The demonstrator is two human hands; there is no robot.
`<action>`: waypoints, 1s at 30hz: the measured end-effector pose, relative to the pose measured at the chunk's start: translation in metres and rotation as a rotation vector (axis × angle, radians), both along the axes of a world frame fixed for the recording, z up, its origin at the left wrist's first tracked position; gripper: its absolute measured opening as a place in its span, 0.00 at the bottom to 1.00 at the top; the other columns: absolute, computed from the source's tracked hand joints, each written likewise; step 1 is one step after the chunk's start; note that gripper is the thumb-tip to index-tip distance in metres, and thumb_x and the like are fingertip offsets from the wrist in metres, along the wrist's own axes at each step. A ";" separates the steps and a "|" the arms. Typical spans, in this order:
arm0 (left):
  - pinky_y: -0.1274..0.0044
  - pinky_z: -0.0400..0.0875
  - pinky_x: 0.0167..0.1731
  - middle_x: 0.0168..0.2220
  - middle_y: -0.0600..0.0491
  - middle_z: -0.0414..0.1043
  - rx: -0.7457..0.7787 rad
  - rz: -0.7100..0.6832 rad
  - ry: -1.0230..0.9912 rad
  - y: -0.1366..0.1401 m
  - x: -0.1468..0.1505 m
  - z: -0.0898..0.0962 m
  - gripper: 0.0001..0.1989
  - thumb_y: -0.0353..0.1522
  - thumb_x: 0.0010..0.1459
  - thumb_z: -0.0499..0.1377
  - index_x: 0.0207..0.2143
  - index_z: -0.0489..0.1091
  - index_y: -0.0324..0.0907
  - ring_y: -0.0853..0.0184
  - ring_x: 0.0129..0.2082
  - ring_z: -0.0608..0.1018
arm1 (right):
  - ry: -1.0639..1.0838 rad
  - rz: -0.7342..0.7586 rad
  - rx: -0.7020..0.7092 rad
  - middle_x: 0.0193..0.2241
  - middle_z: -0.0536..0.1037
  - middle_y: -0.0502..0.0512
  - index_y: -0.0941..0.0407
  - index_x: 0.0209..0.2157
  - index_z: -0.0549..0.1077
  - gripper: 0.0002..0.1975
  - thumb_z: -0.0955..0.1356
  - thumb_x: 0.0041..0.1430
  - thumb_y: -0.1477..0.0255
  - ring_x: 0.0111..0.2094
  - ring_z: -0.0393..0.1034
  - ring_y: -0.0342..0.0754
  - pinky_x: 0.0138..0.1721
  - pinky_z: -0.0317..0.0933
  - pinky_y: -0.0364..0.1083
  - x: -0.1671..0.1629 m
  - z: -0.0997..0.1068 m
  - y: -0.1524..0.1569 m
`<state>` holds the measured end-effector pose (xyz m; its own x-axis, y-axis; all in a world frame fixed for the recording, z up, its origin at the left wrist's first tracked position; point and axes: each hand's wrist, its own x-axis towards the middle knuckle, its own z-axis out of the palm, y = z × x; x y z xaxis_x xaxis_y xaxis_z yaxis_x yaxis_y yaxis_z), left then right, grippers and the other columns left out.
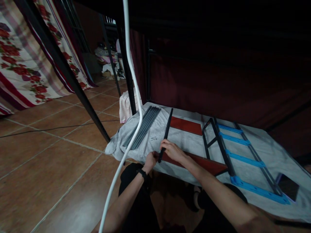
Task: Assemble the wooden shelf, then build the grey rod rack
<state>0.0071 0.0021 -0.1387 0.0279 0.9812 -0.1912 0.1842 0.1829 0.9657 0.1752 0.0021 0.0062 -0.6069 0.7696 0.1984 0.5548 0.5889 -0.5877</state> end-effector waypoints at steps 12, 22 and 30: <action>0.76 0.66 0.35 0.27 0.52 0.73 0.208 -0.218 0.357 0.009 -0.012 -0.001 0.10 0.19 0.46 0.56 0.26 0.72 0.39 0.67 0.30 0.74 | -0.036 -0.029 -0.003 0.45 0.73 0.52 0.52 0.35 0.73 0.15 0.62 0.55 0.84 0.41 0.71 0.43 0.43 0.63 0.42 -0.007 -0.002 -0.003; 0.70 0.69 0.44 0.39 0.44 0.76 0.293 -0.370 0.551 0.007 -0.017 0.007 0.13 0.22 0.56 0.51 0.38 0.74 0.38 0.61 0.39 0.77 | -0.111 -0.084 -0.004 0.46 0.74 0.50 0.52 0.39 0.74 0.16 0.60 0.58 0.83 0.40 0.71 0.43 0.42 0.62 0.41 -0.007 0.003 -0.007; 0.73 0.70 0.44 0.39 0.46 0.76 0.309 -0.479 0.617 0.012 -0.022 0.014 0.13 0.21 0.53 0.51 0.36 0.71 0.40 0.62 0.41 0.79 | -0.189 -0.107 0.011 0.49 0.74 0.49 0.50 0.42 0.74 0.15 0.60 0.62 0.79 0.40 0.72 0.43 0.41 0.62 0.42 -0.011 0.001 -0.008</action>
